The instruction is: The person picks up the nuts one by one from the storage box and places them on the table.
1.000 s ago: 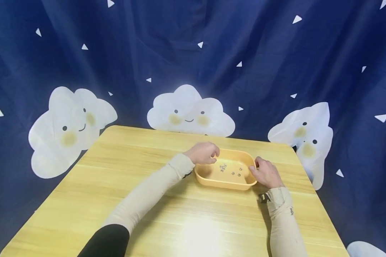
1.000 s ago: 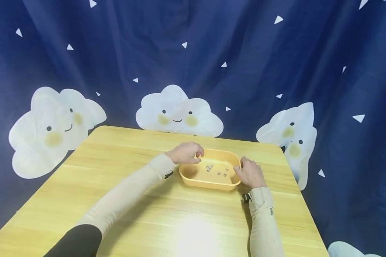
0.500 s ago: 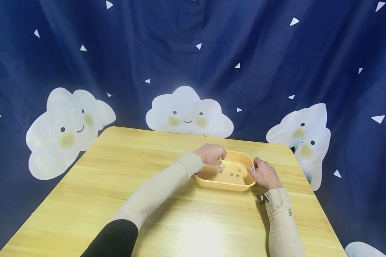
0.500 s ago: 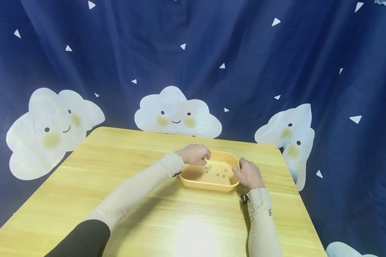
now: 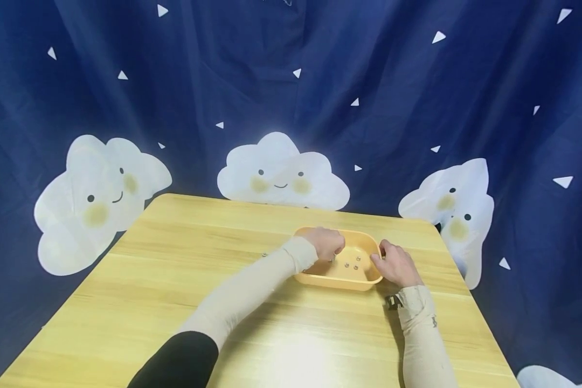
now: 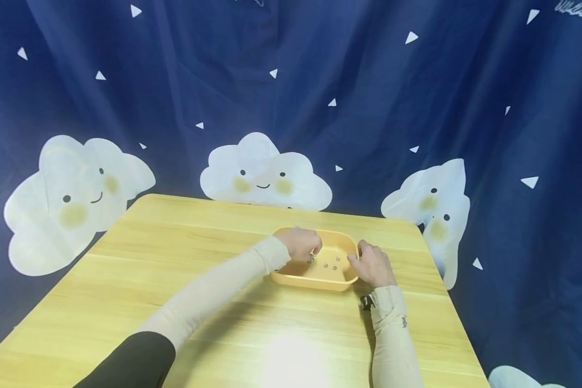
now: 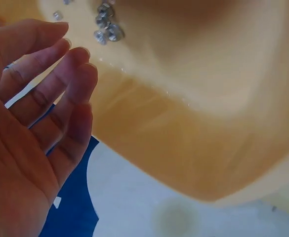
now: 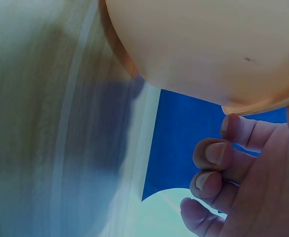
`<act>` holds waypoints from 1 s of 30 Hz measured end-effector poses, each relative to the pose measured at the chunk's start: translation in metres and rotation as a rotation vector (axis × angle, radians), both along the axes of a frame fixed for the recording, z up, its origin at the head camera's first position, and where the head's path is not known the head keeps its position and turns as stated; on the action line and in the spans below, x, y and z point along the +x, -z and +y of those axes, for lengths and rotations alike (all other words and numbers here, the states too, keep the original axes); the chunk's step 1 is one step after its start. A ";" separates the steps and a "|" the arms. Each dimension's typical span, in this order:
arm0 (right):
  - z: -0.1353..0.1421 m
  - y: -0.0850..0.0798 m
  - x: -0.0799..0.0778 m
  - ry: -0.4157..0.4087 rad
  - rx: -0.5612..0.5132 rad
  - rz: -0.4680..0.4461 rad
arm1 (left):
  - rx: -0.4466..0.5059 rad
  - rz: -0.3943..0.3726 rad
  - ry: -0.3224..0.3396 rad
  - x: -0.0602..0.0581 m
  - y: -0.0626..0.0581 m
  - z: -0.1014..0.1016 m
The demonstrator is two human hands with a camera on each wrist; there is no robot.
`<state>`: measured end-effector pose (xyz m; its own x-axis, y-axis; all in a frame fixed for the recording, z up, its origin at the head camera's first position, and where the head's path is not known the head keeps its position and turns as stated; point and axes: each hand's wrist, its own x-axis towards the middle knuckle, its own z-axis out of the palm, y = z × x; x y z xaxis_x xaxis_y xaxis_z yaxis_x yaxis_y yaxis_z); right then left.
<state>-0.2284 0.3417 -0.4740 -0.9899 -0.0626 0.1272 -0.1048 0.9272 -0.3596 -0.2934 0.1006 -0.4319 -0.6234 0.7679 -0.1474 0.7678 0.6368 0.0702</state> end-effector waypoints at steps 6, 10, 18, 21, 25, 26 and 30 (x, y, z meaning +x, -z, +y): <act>0.001 0.001 0.002 0.004 -0.001 0.000 | -0.052 0.035 0.053 0.006 -0.001 0.010; 0.002 0.004 0.002 0.004 -0.002 0.004 | -0.072 0.054 0.066 0.008 0.000 0.013; 0.002 0.006 0.001 0.007 -0.004 0.017 | -0.103 0.102 0.003 0.005 0.003 0.017; 0.001 0.005 0.001 0.005 -0.002 0.014 | -0.095 0.095 -0.032 0.005 0.004 0.017; 0.000 0.004 0.001 0.006 -0.003 0.005 | -0.088 0.073 -0.058 0.003 0.007 0.017; -0.001 0.004 0.002 0.009 -0.001 0.004 | -0.087 0.076 -0.057 0.003 0.008 0.018; -0.002 0.004 0.002 0.010 0.005 0.013 | -0.087 0.111 -0.046 0.000 0.013 0.021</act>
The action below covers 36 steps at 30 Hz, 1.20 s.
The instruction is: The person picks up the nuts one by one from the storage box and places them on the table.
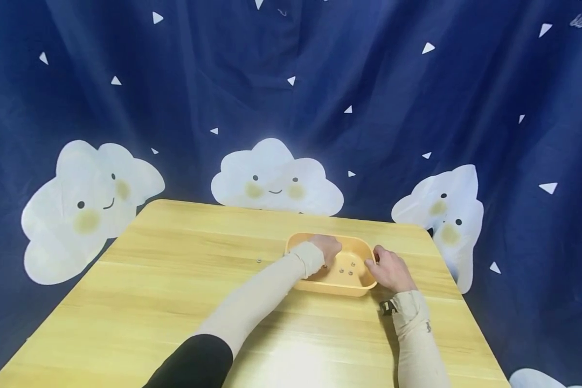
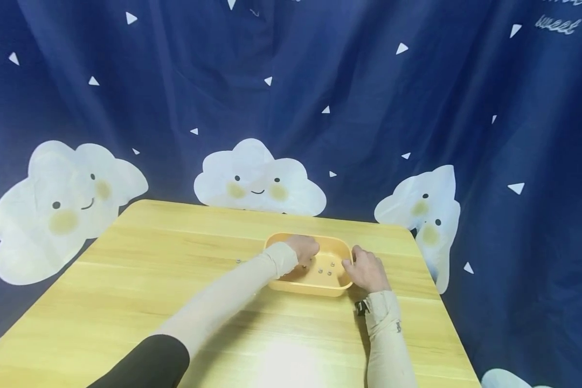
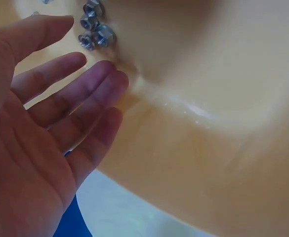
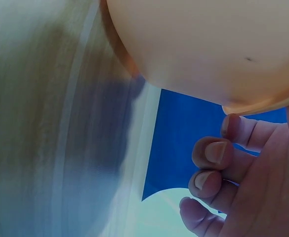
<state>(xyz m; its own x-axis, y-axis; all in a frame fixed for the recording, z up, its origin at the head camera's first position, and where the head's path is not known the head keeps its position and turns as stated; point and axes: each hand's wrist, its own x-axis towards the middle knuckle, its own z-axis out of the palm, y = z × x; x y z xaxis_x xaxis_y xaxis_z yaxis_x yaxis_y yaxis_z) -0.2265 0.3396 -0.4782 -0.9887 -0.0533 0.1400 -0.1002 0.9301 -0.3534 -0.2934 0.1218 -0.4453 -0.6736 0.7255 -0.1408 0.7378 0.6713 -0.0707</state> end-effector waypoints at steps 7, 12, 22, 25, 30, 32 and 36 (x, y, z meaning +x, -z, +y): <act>-0.002 0.000 0.001 -0.010 -0.003 -0.003 | -0.006 0.006 0.043 -0.004 0.008 0.003; -0.002 -0.001 0.000 -0.010 -0.006 0.007 | 0.018 0.057 0.082 -0.006 0.014 0.006; -0.002 -0.004 -0.001 -0.003 0.007 -0.003 | 0.018 0.061 0.048 -0.002 0.013 0.014; -0.002 -0.003 0.000 -0.001 0.008 -0.007 | 0.022 0.044 0.051 -0.002 0.013 0.014; -0.001 -0.001 0.000 -0.003 0.005 -0.017 | 0.049 0.019 0.063 -0.002 0.014 0.013; -0.001 -0.001 0.000 -0.003 0.002 -0.017 | 0.055 0.004 0.062 -0.002 0.013 0.013; 0.000 -0.001 0.000 0.002 -0.002 -0.008 | 0.045 -0.016 0.054 -0.003 0.011 0.014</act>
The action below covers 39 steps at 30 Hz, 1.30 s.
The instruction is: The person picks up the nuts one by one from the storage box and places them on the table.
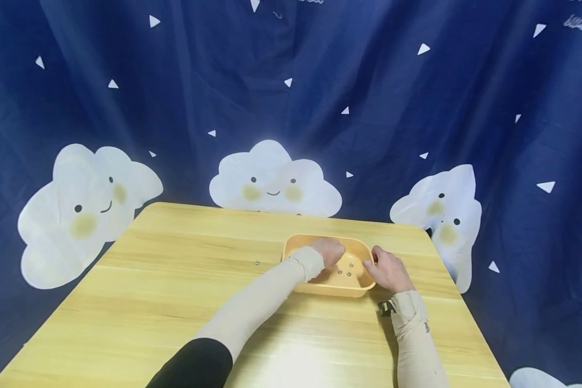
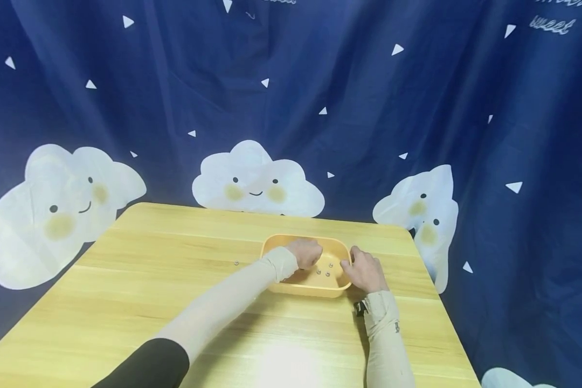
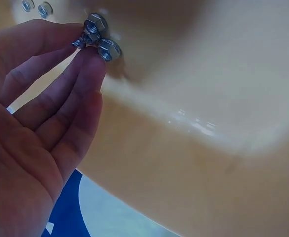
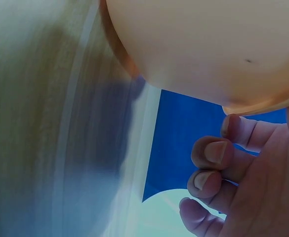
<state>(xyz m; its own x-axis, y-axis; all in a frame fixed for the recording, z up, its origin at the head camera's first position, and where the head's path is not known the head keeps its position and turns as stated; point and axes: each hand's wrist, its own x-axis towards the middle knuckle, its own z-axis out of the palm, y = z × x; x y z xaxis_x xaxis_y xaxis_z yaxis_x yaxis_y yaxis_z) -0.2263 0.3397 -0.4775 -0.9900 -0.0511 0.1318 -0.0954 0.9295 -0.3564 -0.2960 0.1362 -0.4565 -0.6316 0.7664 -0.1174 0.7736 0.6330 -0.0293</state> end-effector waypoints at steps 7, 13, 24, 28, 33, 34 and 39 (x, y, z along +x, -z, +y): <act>0.000 -0.001 0.001 -0.002 0.003 -0.013 | -0.015 0.002 -0.006 0.001 0.000 0.001; -0.001 -0.001 0.001 -0.004 0.005 -0.015 | 0.005 -0.007 -0.002 0.002 0.002 -0.001; 0.000 0.000 0.000 0.000 0.003 -0.005 | 0.008 -0.050 0.013 0.001 -0.002 -0.007; -0.001 0.001 0.001 -0.003 0.000 0.000 | -0.005 -0.040 0.026 0.001 -0.002 -0.008; -0.001 0.000 0.002 -0.008 -0.002 0.007 | -0.012 -0.038 0.045 0.001 -0.005 -0.009; -0.001 0.000 0.002 -0.006 -0.003 0.008 | -0.012 -0.041 0.046 0.002 -0.007 -0.010; -0.002 -0.001 0.003 -0.007 -0.002 0.016 | -0.009 -0.057 0.039 0.006 -0.015 -0.013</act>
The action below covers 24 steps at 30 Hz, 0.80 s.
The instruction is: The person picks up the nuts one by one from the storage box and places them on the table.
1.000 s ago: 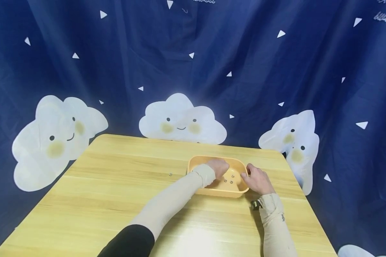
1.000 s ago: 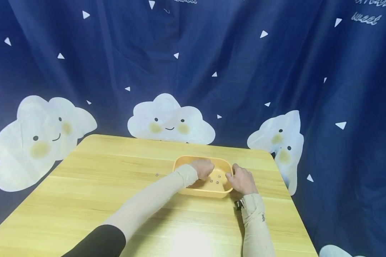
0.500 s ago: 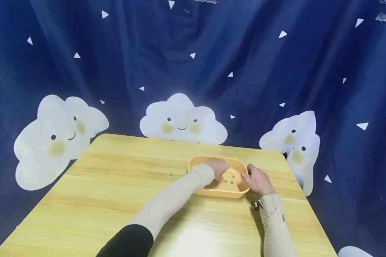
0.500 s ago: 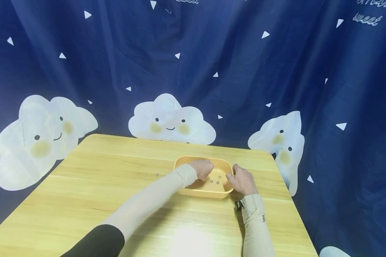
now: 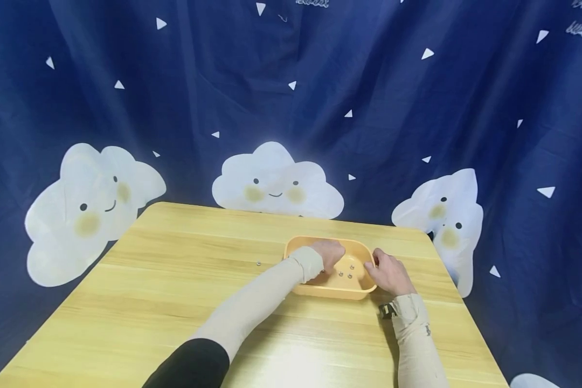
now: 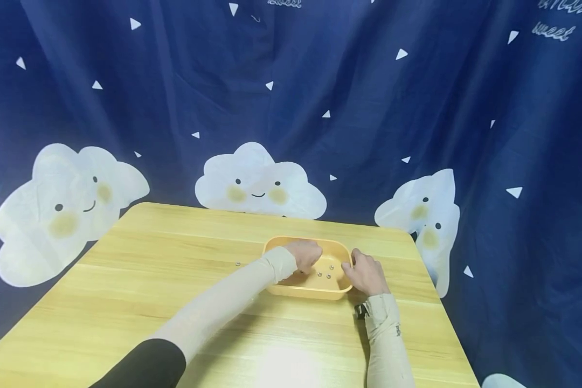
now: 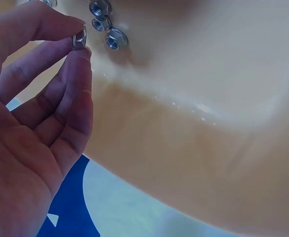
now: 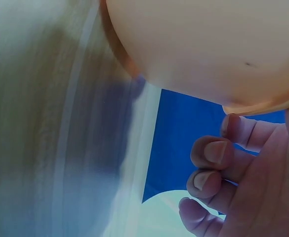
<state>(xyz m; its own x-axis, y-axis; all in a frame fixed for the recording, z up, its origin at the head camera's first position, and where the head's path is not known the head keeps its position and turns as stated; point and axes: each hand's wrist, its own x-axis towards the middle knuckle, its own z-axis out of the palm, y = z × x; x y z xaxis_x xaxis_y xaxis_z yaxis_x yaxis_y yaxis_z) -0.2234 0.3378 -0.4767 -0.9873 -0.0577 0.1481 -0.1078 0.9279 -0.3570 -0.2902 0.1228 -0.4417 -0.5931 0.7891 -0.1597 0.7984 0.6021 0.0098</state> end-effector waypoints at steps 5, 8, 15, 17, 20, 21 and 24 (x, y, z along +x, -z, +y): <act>-0.001 0.001 0.000 -0.008 -0.002 0.006 | 0.019 -0.015 -0.009 0.003 -0.005 -0.006; 0.000 0.002 0.000 -0.009 0.004 0.009 | 0.019 -0.013 -0.015 0.003 -0.006 -0.009; 0.000 0.002 0.000 0.001 0.000 -0.001 | -0.006 0.014 -0.033 -0.001 -0.007 -0.015; 0.000 0.002 0.000 0.000 0.000 -0.002 | -0.012 0.022 -0.036 -0.002 -0.007 -0.017; -0.001 0.002 0.001 -0.002 0.001 0.003 | -0.027 0.032 -0.041 -0.005 -0.007 -0.019; -0.001 0.002 0.001 -0.003 0.000 0.004 | -0.032 0.031 -0.045 -0.006 -0.007 -0.020; -0.001 0.002 0.001 -0.003 0.000 0.006 | -0.042 0.010 -0.054 -0.009 -0.008 -0.022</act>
<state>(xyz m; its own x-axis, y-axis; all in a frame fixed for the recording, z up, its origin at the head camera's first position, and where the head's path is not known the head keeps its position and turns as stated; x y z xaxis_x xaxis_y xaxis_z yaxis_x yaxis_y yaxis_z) -0.2226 0.3363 -0.4784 -0.9861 -0.0607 0.1545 -0.1129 0.9273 -0.3567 -0.2988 0.1011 -0.4341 -0.6362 0.7487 -0.1862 0.7648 0.6439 -0.0242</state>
